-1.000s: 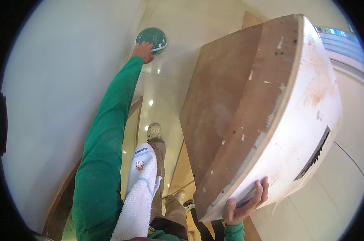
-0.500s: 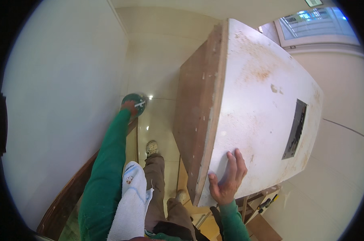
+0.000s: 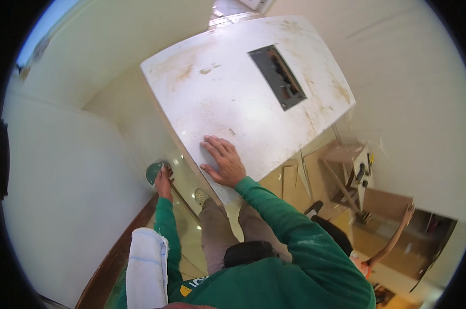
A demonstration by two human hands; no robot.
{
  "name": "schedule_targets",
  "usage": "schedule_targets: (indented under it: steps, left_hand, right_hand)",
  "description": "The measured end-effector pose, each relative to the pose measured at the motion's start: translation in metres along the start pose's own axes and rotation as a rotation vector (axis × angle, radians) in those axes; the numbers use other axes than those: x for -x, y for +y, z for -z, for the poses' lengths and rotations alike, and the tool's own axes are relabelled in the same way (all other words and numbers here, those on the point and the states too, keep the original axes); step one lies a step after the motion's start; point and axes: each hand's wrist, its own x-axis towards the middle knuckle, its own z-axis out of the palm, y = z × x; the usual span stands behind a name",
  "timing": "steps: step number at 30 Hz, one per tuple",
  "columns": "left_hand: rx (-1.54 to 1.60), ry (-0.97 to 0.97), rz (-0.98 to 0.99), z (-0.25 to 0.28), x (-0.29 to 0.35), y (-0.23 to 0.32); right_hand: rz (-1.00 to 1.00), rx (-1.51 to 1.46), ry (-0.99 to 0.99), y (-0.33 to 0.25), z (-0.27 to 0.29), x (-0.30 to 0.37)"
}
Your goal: The person assembles a wooden cabinet by drilling screws into wooden panels, aligning and securing them together, and marking measurements with a pencil. They handle multiple wooden pieces and use a power drill and pencil to complete the assembly.
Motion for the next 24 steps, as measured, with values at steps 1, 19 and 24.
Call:
schedule_targets:
  steps: [1,19,24]
  left_hand:
    - [0.074,-0.001,-0.018,-0.011,0.027,0.021]
    - [-0.054,0.301,-0.105,-0.152,0.153,0.153]
    - [-0.622,0.797,-0.163,-0.218,0.144,0.142]
  right_hand:
    - [0.001,-0.038,0.019,0.0,0.002,0.0]
    - [-1.025,-0.535,1.063,0.355,0.238,0.166]
    - [-1.132,-0.28,0.984,0.459,0.299,0.195]
